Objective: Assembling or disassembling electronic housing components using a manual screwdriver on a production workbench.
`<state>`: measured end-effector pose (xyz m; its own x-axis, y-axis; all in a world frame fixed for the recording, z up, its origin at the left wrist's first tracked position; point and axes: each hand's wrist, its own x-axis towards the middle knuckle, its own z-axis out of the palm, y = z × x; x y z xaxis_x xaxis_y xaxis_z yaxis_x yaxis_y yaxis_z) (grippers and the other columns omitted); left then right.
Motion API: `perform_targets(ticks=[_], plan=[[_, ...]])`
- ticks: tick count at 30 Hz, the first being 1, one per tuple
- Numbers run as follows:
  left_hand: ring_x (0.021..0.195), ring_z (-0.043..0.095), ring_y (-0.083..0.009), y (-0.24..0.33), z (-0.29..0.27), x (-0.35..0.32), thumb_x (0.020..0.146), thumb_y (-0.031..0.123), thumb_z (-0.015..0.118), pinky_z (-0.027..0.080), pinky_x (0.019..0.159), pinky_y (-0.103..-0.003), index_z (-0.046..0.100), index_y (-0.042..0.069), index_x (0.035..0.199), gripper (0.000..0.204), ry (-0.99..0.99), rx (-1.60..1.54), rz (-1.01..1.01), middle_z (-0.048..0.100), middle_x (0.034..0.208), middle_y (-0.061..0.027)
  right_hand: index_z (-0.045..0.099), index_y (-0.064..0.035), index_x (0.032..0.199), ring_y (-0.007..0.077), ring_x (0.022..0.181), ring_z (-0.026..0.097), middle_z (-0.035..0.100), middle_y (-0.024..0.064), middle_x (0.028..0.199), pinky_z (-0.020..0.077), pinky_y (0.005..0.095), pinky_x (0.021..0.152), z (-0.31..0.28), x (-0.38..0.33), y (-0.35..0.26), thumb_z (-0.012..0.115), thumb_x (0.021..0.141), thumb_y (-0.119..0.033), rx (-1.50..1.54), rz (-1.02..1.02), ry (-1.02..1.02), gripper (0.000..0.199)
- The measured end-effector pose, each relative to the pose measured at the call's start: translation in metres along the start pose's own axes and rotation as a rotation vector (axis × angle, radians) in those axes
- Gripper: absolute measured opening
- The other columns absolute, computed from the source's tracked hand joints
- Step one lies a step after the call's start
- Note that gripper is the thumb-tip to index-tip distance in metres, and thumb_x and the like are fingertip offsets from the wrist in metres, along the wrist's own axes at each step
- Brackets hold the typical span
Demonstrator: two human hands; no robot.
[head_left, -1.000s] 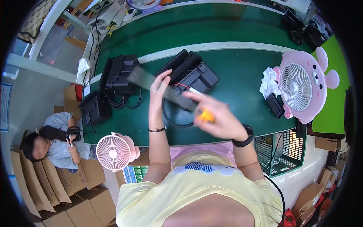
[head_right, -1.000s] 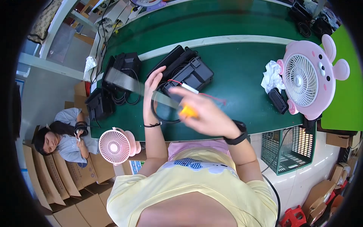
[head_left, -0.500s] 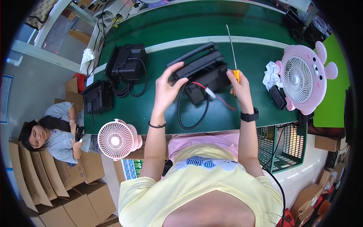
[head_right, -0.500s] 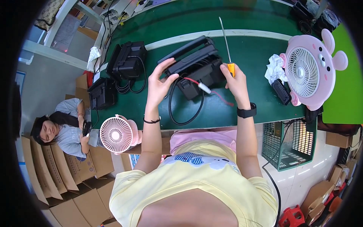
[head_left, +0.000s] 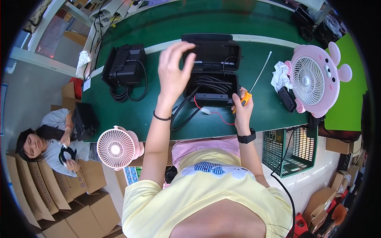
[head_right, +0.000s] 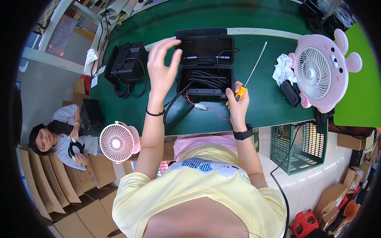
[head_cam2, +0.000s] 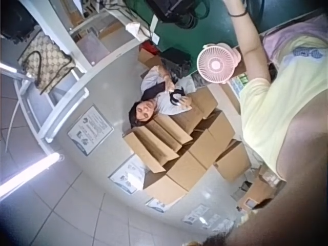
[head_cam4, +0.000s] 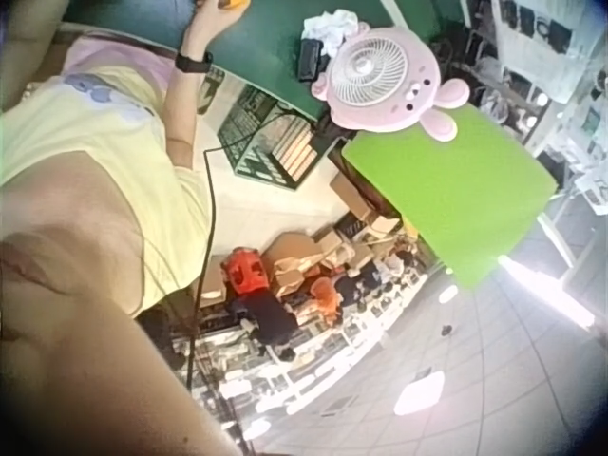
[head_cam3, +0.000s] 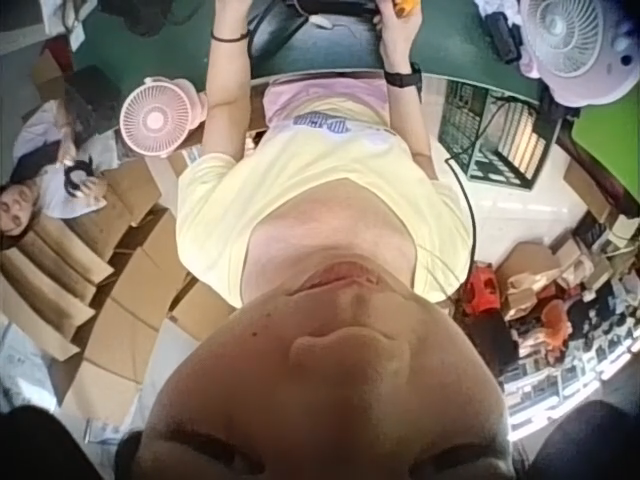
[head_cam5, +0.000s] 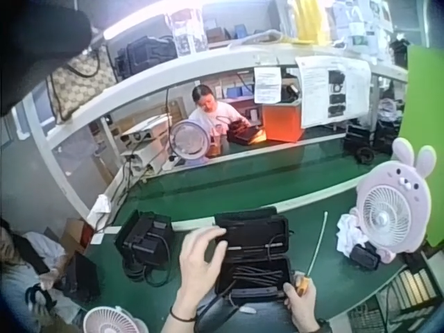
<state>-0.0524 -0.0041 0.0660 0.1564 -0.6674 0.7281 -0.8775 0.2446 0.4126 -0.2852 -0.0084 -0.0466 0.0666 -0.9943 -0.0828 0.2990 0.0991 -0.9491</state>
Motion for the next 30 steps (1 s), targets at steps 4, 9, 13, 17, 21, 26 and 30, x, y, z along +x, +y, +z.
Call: perform_targets(ticks=[4, 9, 13, 17, 21, 26, 30], plan=[[0.123, 0.057, -0.0349, 0.012, 0.010, -0.021, 0.085, 0.026, 0.077, 0.045, 0.106, -0.043, 0.060, 0.009, 0.134, 0.054, -0.474, -0.329, 0.072, 0.063, 0.130, -0.0150, 0.055, -0.0018, 0.120, 0.0037, 0.069, 0.052, 0.048, -0.0033, 0.100, 0.0439, 0.0177, 0.051, 0.002, 0.004, -0.002, 0.074, 0.090, -0.006, 0.041, 0.024, 0.018, 0.036], [0.113, 0.061, -0.0322, 0.015, 0.013, -0.037, 0.079, 0.027, 0.081, 0.042, 0.104, -0.044, 0.068, 0.011, 0.124, 0.049, -0.620, -0.117, 0.036, 0.069, 0.115, -0.0093, 0.055, -0.0022, 0.119, 0.0032, 0.069, 0.052, 0.049, -0.0029, 0.102, 0.0444, 0.0179, 0.051, 0.001, 0.005, -0.003, 0.075, 0.090, -0.007, 0.059, 0.039, 0.044, 0.035], [0.098, 0.066, -0.0298, 0.018, -0.003, -0.037, 0.074, 0.014, 0.084, 0.051, 0.084, -0.038, 0.072, 0.009, 0.108, 0.036, -0.185, -0.317, -0.128, 0.071, 0.103, -0.0100, 0.055, -0.0019, 0.119, 0.0034, 0.068, 0.052, 0.049, -0.0027, 0.103, 0.0440, 0.0180, 0.052, -0.003, 0.008, -0.001, 0.075, 0.090, -0.007, 0.065, 0.029, 0.033, 0.036], [0.097, 0.063, -0.0236, 0.004, -0.026, -0.060, 0.075, 0.001, 0.082, 0.049, 0.092, -0.033, 0.067, 0.001, 0.114, 0.041, 0.309, -0.380, -0.364, 0.067, 0.106, -0.0102, 0.055, -0.0025, 0.117, 0.0036, 0.066, 0.052, 0.049, -0.0023, 0.103, 0.0429, 0.0181, 0.052, -0.003, 0.006, 0.000, 0.075, 0.089, -0.007, 0.052, 0.035, 0.010, 0.035], [0.111, 0.058, -0.0292, -0.003, -0.053, -0.080, 0.076, 0.002, 0.082, 0.045, 0.099, -0.040, 0.070, 0.010, 0.114, 0.041, 0.195, 0.437, -0.157, 0.063, 0.117, -0.0089, 0.054, -0.0031, 0.115, 0.0037, 0.064, 0.052, 0.050, -0.0020, 0.104, 0.0424, 0.0180, 0.051, -0.003, 0.007, 0.000, 0.075, 0.089, -0.007, 0.060, 0.039, 0.005, 0.034], [0.108, 0.058, -0.0304, -0.005, -0.055, -0.108, 0.078, 0.005, 0.078, 0.047, 0.091, -0.042, 0.070, 0.017, 0.118, 0.042, -0.066, 0.340, -0.156, 0.060, 0.114, -0.0084, 0.053, -0.0044, 0.112, 0.0033, 0.066, 0.052, 0.050, -0.0025, 0.106, 0.0446, 0.0178, 0.052, -0.006, 0.008, 0.000, 0.070, 0.091, -0.006, 0.025, 0.034, -0.034, 0.028], [0.110, 0.057, -0.0226, 0.012, -0.037, -0.124, 0.077, 0.011, 0.068, 0.046, 0.096, -0.041, 0.068, 0.030, 0.128, 0.055, -0.260, 0.413, 0.184, 0.058, 0.120, -0.0038, 0.053, -0.0019, 0.122, 0.0037, 0.065, 0.052, 0.049, -0.0033, 0.103, 0.0445, 0.0180, 0.051, -0.003, 0.010, -0.001, 0.070, 0.091, -0.007, 0.027, 0.020, -0.007, 0.036]])
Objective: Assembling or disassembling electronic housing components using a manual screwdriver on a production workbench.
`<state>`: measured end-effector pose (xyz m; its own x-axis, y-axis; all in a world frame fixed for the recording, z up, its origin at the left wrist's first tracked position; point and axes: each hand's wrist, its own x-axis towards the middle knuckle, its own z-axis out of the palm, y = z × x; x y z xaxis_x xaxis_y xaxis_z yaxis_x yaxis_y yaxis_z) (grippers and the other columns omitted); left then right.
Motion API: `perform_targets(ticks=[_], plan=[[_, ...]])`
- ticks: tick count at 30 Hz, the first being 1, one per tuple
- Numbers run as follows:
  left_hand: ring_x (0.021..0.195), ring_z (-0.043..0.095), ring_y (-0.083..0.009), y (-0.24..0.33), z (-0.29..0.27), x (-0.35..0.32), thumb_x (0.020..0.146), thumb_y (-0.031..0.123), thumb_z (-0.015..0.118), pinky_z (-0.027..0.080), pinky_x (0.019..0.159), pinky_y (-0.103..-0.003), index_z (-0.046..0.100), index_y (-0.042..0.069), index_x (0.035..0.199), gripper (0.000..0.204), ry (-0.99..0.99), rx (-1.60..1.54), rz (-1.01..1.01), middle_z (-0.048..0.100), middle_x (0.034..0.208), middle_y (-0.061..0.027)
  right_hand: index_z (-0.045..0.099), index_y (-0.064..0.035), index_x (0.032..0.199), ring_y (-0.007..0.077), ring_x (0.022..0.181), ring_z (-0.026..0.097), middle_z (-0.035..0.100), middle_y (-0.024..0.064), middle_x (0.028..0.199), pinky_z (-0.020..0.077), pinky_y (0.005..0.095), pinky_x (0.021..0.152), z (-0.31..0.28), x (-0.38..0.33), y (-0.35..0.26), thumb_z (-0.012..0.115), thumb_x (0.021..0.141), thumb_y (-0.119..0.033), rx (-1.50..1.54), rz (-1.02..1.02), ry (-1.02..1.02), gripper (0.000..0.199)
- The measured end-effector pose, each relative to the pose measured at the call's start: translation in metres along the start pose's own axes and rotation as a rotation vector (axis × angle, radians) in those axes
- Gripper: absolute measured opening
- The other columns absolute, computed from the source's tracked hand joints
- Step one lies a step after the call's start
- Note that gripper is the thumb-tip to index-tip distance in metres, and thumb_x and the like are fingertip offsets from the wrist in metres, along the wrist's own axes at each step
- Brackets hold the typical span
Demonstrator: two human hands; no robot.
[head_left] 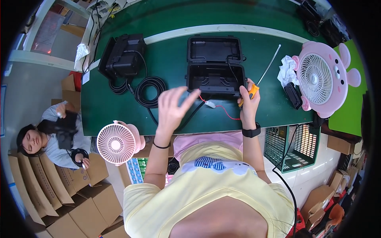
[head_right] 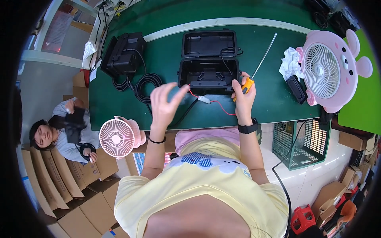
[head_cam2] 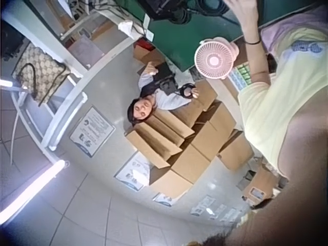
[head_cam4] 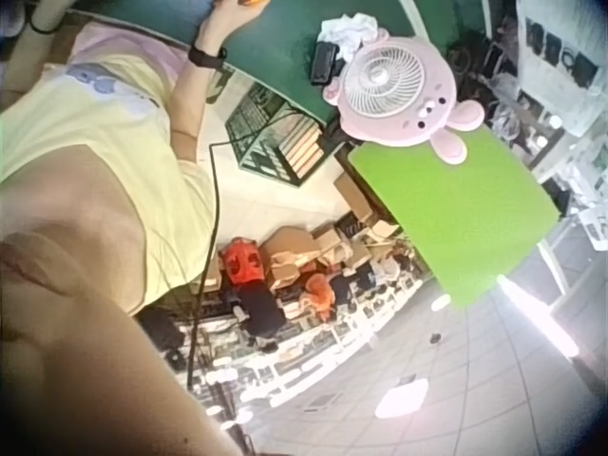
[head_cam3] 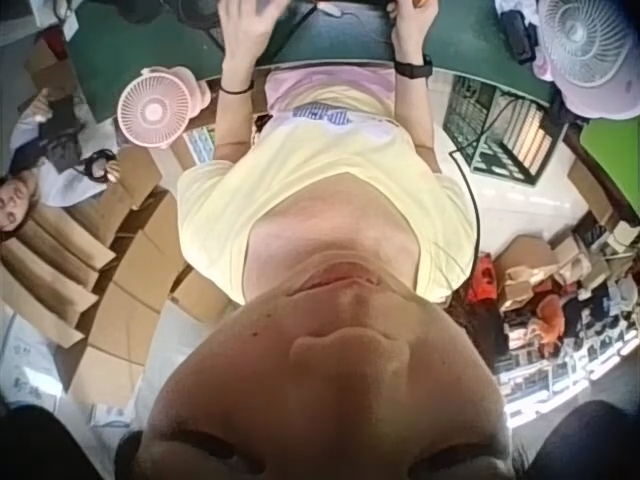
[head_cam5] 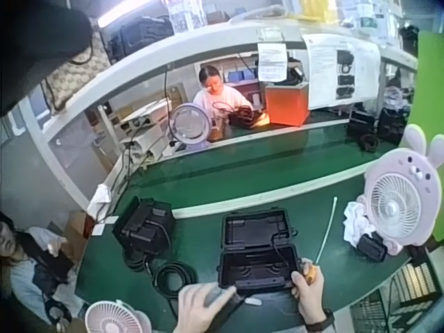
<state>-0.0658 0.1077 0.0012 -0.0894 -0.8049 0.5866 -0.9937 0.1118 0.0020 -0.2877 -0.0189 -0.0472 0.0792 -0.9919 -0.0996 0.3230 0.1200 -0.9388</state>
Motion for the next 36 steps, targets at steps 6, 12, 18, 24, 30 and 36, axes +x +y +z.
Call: perform_targets(ticks=[6, 12, 18, 24, 30, 36], plan=[[0.122, 0.053, -0.0107, 0.011, 0.024, 0.004, 0.085, 0.022, 0.071, 0.044, 0.099, -0.036, 0.073, 0.026, 0.103, 0.019, -0.060, 0.003, 0.315, 0.059, 0.140, 0.0087, 0.052, 0.0001, 0.131, 0.0039, 0.065, 0.052, 0.049, -0.0048, 0.100, 0.0446, 0.0181, 0.053, 0.000, -0.001, -0.003, 0.070, 0.091, -0.007, -0.013, 0.042, -0.005, 0.044], [0.134, 0.045, -0.0122, 0.011, 0.028, 0.025, 0.086, 0.030, 0.071, 0.035, 0.115, -0.044, 0.073, 0.026, 0.090, 0.006, -0.037, 0.022, 0.379, 0.052, 0.148, 0.0103, 0.053, 0.0001, 0.131, 0.0035, 0.067, 0.052, 0.049, -0.0047, 0.099, 0.0447, 0.0179, 0.054, 0.003, -0.002, -0.006, 0.070, 0.092, -0.007, -0.018, 0.047, -0.007, 0.044], [0.119, 0.060, -0.0166, -0.005, 0.021, 0.031, 0.080, 0.025, 0.074, 0.043, 0.107, -0.047, 0.073, 0.025, 0.087, 0.007, 0.076, -0.208, 0.331, 0.069, 0.122, 0.0086, 0.053, -0.0006, 0.128, 0.0039, 0.067, 0.053, 0.049, -0.0036, 0.098, 0.0445, 0.0179, 0.053, -0.002, 0.000, -0.005, 0.075, 0.089, -0.008, 0.011, 0.066, -0.023, 0.045], [0.072, 0.062, -0.0247, 0.001, 0.013, 0.042, 0.080, 0.007, 0.075, 0.050, 0.063, -0.039, 0.059, 0.020, 0.140, 0.063, 0.083, -0.195, -0.292, 0.059, 0.074, -0.0062, 0.054, 0.0005, 0.131, 0.0040, 0.068, 0.051, 0.046, -0.0041, 0.096, 0.0449, 0.0189, 0.054, -0.002, 0.000, -0.009, 0.072, 0.091, -0.010, -0.066, 0.074, -0.027, 0.046], [0.068, 0.068, -0.0272, 0.017, -0.006, 0.063, 0.081, -0.006, 0.059, 0.056, 0.055, -0.039, 0.051, 0.026, 0.145, 0.072, -0.320, 0.016, -0.350, 0.052, 0.096, -0.0115, 0.053, 0.0001, 0.128, 0.0044, 0.063, 0.052, 0.048, -0.0034, 0.095, 0.0434, 0.0183, 0.053, -0.002, 0.000, -0.004, 0.076, 0.088, -0.010, -0.012, 0.074, -0.029, 0.047], [0.076, 0.067, -0.0251, 0.020, 0.009, 0.076, 0.081, -0.003, 0.061, 0.058, 0.064, -0.037, 0.065, 0.017, 0.128, 0.051, -0.442, 0.154, -0.219, 0.053, 0.099, -0.0095, 0.053, -0.0004, 0.130, 0.0039, 0.065, 0.052, 0.046, -0.0039, 0.096, 0.0449, 0.0185, 0.055, -0.004, -0.003, -0.007, 0.073, 0.090, -0.007, -0.058, 0.071, -0.043, 0.045]])
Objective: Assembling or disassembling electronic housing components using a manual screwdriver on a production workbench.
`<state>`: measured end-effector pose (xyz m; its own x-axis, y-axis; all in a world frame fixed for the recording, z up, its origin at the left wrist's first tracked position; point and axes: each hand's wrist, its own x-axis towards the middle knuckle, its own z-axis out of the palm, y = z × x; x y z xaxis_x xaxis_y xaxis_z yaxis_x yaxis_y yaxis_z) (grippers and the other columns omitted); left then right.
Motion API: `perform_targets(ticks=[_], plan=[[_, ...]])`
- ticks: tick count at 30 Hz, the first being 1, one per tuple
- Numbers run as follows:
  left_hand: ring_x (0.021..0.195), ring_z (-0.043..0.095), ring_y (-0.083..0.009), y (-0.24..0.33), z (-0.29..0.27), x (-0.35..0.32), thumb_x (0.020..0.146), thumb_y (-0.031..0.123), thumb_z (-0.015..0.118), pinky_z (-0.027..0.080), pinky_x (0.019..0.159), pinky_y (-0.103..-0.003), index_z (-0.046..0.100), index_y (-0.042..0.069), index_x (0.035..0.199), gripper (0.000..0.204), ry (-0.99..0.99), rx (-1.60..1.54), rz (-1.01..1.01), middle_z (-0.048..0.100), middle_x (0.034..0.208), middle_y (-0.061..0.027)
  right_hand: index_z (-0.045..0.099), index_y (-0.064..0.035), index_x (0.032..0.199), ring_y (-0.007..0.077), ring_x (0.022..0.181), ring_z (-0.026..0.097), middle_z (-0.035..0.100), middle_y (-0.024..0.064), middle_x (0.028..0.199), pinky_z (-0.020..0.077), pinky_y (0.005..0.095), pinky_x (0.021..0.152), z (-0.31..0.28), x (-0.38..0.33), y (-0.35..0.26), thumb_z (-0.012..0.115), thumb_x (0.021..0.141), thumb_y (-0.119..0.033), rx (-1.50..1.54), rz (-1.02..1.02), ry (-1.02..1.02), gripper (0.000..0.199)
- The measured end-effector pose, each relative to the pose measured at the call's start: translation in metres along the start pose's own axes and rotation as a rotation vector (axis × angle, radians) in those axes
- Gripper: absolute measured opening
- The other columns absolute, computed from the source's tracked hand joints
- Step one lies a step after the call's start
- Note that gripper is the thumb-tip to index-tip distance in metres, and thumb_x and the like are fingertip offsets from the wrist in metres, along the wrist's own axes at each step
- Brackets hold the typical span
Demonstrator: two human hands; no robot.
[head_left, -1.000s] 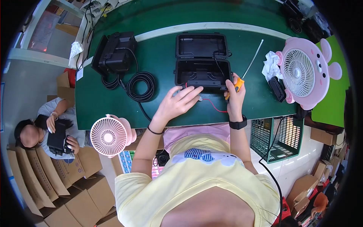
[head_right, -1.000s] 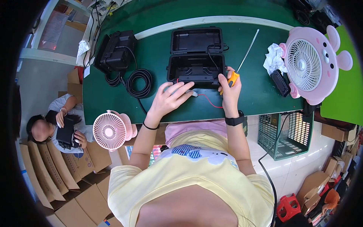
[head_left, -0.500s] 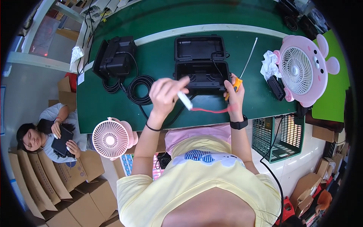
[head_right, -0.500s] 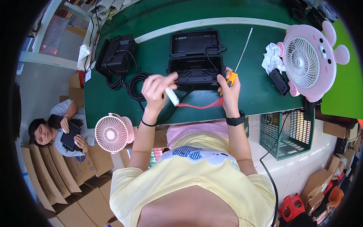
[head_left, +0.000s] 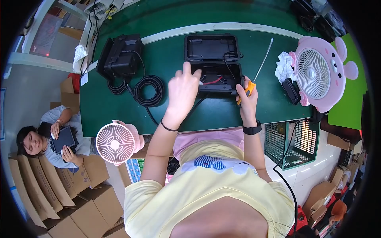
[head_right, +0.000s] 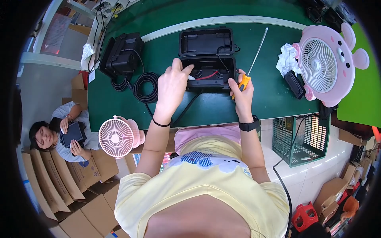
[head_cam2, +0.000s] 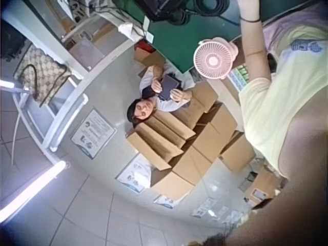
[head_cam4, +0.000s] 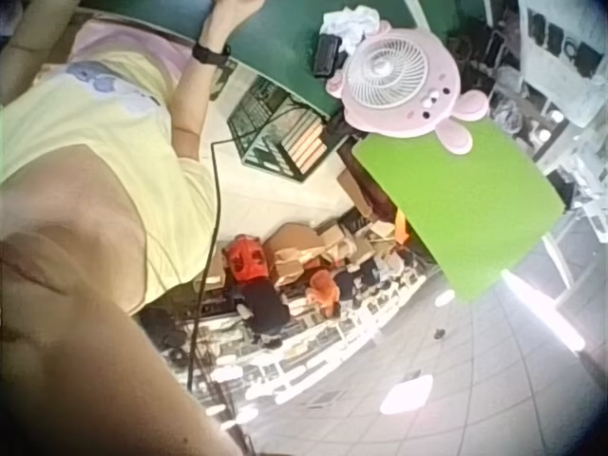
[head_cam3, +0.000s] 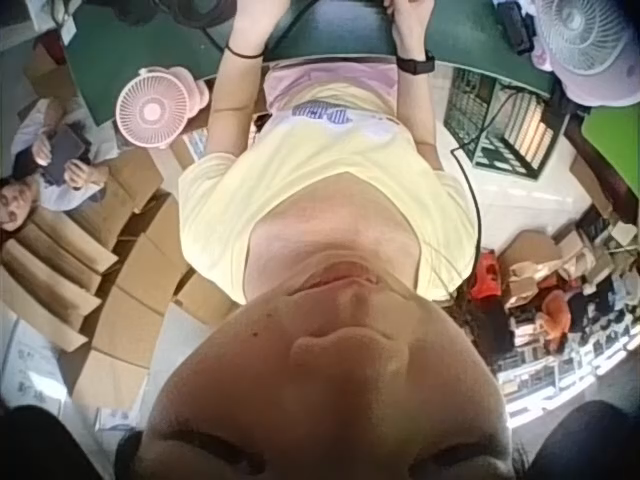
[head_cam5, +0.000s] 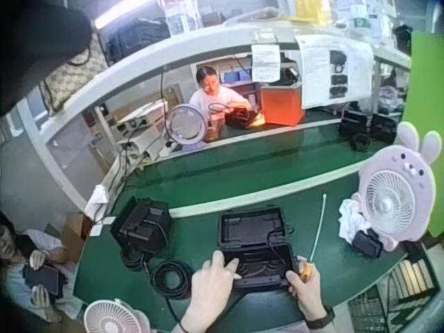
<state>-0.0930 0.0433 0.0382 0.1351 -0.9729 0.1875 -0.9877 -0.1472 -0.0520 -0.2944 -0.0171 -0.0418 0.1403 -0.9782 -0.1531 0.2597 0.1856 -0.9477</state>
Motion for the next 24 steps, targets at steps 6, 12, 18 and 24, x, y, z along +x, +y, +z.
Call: perform_targets(ticks=[6, 12, 18, 24], plan=[[0.093, 0.061, -0.0375, 0.007, 0.013, 0.015, 0.090, 0.010, 0.067, 0.052, 0.083, -0.046, 0.044, 0.011, 0.147, 0.061, 0.030, -0.693, 0.230, 0.054, 0.110, -0.0174, 0.052, -0.0063, 0.112, 0.0028, 0.063, 0.052, 0.055, -0.0002, 0.102, 0.0446, 0.0171, 0.055, -0.021, 0.001, 0.007, 0.076, 0.087, -0.006, 0.019, -0.029, -0.103, 0.035], [0.088, 0.066, -0.0390, 0.027, 0.029, -0.005, 0.085, 0.054, 0.072, 0.056, 0.078, -0.047, 0.044, 0.013, 0.147, 0.080, -0.126, -0.490, 0.188, 0.065, 0.093, -0.0195, 0.053, -0.0097, 0.099, 0.0033, 0.070, 0.054, 0.057, 0.0035, 0.123, 0.0448, 0.0188, 0.057, -0.037, 0.009, -0.002, 0.081, 0.083, -0.008, -0.094, -0.065, -0.219, 0.033], [0.072, 0.070, -0.0271, 0.032, 0.053, -0.017, 0.078, 0.059, 0.071, 0.058, 0.056, -0.035, 0.055, 0.016, 0.137, 0.075, 0.040, -0.217, 0.271, 0.066, 0.080, -0.0131, 0.063, -0.0019, 0.119, 0.0052, 0.084, 0.055, 0.063, -0.0002, 0.108, 0.0456, 0.0208, 0.074, -0.029, 0.091, -0.025, 0.069, 0.098, -0.025, -0.260, -0.200, -0.109, 0.032], [0.066, 0.069, -0.0256, 0.033, 0.062, -0.017, 0.079, 0.059, 0.070, 0.056, 0.052, -0.034, 0.057, 0.017, 0.134, 0.070, 0.107, -0.181, 0.291, 0.065, 0.075, -0.0109, 0.065, -0.0023, 0.113, 0.0081, 0.084, 0.053, 0.057, -0.0018, 0.087, 0.0451, 0.0235, 0.079, 0.018, 0.167, -0.033, 0.076, 0.091, -0.025, -0.421, -0.303, -0.267, 0.033]])
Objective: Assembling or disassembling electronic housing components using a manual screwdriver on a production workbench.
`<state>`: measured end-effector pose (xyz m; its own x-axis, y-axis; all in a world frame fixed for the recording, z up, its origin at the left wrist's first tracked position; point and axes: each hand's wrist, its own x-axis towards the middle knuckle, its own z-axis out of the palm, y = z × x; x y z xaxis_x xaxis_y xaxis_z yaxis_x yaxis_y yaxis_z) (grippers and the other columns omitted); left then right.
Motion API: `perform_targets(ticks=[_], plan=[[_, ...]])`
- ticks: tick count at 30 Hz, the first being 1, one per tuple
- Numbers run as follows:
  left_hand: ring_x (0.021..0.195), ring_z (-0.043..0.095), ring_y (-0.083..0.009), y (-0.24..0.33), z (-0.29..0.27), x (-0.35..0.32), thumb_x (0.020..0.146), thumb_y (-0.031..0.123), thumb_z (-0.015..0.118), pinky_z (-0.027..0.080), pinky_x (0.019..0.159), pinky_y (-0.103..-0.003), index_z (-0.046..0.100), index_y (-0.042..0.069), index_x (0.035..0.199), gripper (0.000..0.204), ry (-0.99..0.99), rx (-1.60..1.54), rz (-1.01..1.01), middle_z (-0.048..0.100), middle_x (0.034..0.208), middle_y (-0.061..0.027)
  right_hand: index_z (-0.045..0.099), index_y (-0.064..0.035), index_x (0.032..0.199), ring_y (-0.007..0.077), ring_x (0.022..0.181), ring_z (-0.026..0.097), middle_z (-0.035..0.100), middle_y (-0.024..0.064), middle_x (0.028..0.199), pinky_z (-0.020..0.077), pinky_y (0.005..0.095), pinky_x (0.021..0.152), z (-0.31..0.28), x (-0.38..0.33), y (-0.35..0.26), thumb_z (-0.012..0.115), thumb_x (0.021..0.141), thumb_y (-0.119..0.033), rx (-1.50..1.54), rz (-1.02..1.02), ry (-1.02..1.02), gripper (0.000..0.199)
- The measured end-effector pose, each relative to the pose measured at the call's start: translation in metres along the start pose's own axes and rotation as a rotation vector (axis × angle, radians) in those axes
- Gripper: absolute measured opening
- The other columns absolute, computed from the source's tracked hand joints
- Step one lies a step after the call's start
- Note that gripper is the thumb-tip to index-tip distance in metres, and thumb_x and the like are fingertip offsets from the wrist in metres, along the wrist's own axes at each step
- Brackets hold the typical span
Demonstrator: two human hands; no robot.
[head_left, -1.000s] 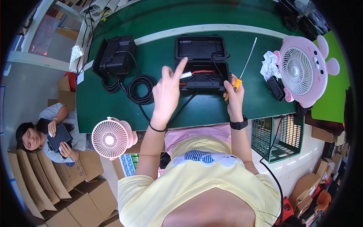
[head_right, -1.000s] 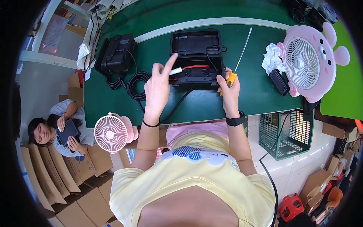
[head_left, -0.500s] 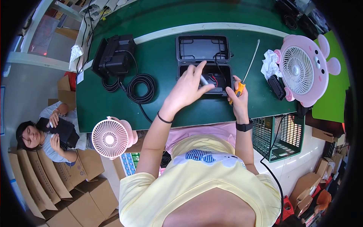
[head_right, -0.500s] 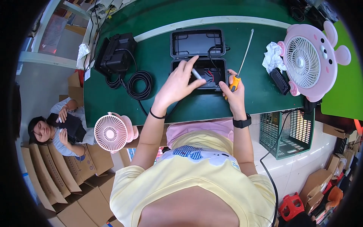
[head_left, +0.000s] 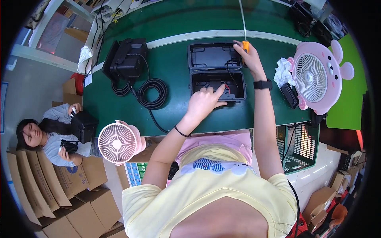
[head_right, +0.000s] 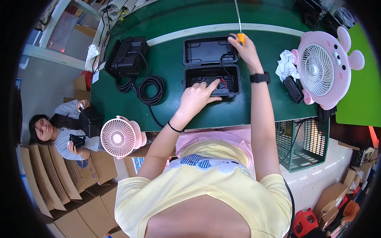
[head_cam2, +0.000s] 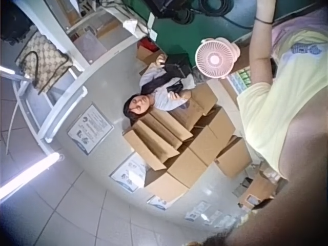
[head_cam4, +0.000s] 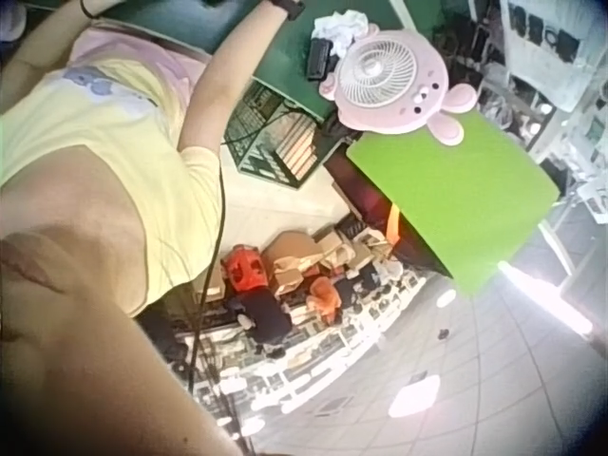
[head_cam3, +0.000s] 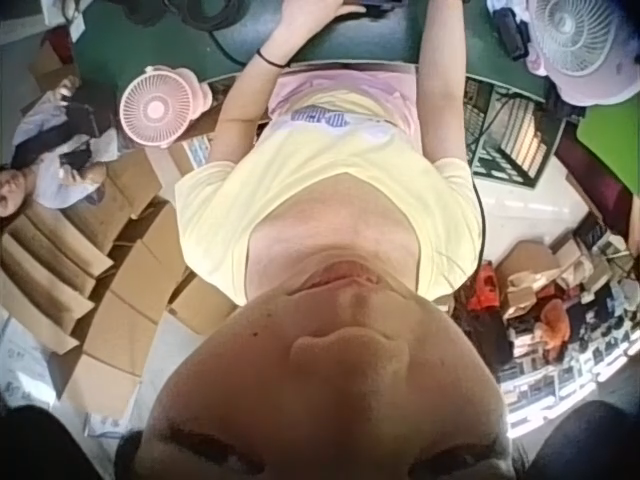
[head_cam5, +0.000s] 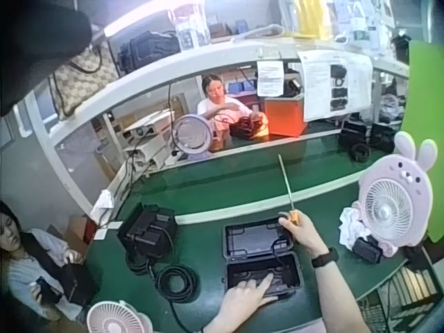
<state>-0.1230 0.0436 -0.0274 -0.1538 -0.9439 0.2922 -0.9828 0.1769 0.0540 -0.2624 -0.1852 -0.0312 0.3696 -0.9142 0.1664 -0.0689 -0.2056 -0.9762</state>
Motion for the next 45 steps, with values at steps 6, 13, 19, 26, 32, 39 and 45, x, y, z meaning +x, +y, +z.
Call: perform_targets(ticks=[6, 13, 19, 26, 32, 39, 45], plan=[[0.059, 0.068, -0.0270, 0.003, -0.014, -0.001, 0.080, 0.057, 0.072, 0.056, 0.054, -0.036, 0.059, 0.019, 0.132, 0.066, -0.086, -0.042, -0.077, 0.063, 0.063, -0.0091, 0.048, -0.0073, 0.085, 0.0068, 0.077, 0.048, 0.067, 0.0026, 0.099, 0.0416, 0.0235, 0.071, 0.010, -0.009, -0.034, 0.072, 0.093, -0.017, -0.002, -0.094, -0.004, 0.028], [0.062, 0.070, -0.0331, -0.003, -0.018, 0.014, 0.081, 0.059, 0.071, 0.057, 0.057, -0.041, 0.064, 0.010, 0.118, 0.062, -0.233, -0.126, -0.097, 0.067, 0.066, -0.0156, 0.041, -0.0094, 0.086, 0.0309, 0.138, 0.049, 0.072, 0.0146, 0.115, 0.0386, 0.0392, 0.111, -0.010, -0.075, -0.078, 0.064, 0.097, -0.003, 0.198, -0.267, -0.056, 0.026], [0.070, 0.070, -0.0307, -0.008, -0.035, 0.024, 0.075, 0.061, 0.073, 0.057, 0.073, -0.039, 0.070, 0.006, 0.088, 0.057, -0.132, -0.120, -0.144, 0.068, 0.067, -0.0150, 0.043, -0.0094, 0.084, 0.0343, 0.137, 0.050, 0.074, 0.0159, 0.107, 0.0388, 0.0443, 0.111, -0.008, -0.116, -0.073, 0.064, 0.096, -0.001, 0.088, -0.296, -0.017, 0.026], [0.115, 0.059, -0.0325, -0.036, -0.045, -0.007, 0.078, 0.049, 0.077, 0.035, 0.108, -0.055, 0.075, 0.005, 0.096, 0.048, 0.180, -0.044, -0.151, 0.068, 0.110, -0.0129, 0.043, -0.0094, 0.083, 0.0343, 0.135, 0.053, 0.074, 0.0149, 0.107, 0.0406, 0.0431, 0.110, -0.007, -0.120, -0.064, 0.065, 0.095, -0.002, 0.039, -0.315, -0.008, 0.026], [0.107, 0.063, -0.0300, -0.035, -0.029, -0.035, 0.076, 0.009, 0.086, 0.058, 0.086, -0.039, 0.060, 0.003, 0.117, 0.049, 0.521, -0.534, -0.384, 0.057, 0.122, -0.0140, 0.044, -0.0100, 0.083, 0.0328, 0.136, 0.052, 0.075, 0.0134, 0.106, 0.0430, 0.0420, 0.108, -0.007, -0.119, -0.045, 0.066, 0.095, -0.005, -0.102, -0.280, -0.027, 0.026], [0.118, 0.058, -0.0310, -0.030, -0.014, -0.018, 0.080, 0.009, 0.083, 0.055, 0.095, -0.040, 0.057, 0.005, 0.119, 0.047, 0.436, -0.748, -0.481, 0.046, 0.137, -0.0165, 0.044, -0.0108, 0.083, 0.0320, 0.136, 0.052, 0.075, 0.0149, 0.106, 0.0427, 0.0422, 0.108, 0.007, -0.111, -0.037, 0.066, 0.096, -0.006, 0.015, -0.260, 0.048, 0.026], [0.131, 0.048, -0.0351, -0.031, -0.017, -0.007, 0.082, 0.012, 0.080, 0.042, 0.108, -0.045, 0.062, 0.013, 0.127, 0.049, 0.401, -0.926, -0.443, 0.032, 0.150, -0.0175, 0.044, -0.0109, 0.083, 0.0323, 0.136, 0.052, 0.075, 0.0151, 0.106, 0.0417, 0.0435, 0.109, 0.004, -0.108, -0.032, 0.066, 0.096, -0.006, 0.062, -0.250, 0.035, 0.026]])
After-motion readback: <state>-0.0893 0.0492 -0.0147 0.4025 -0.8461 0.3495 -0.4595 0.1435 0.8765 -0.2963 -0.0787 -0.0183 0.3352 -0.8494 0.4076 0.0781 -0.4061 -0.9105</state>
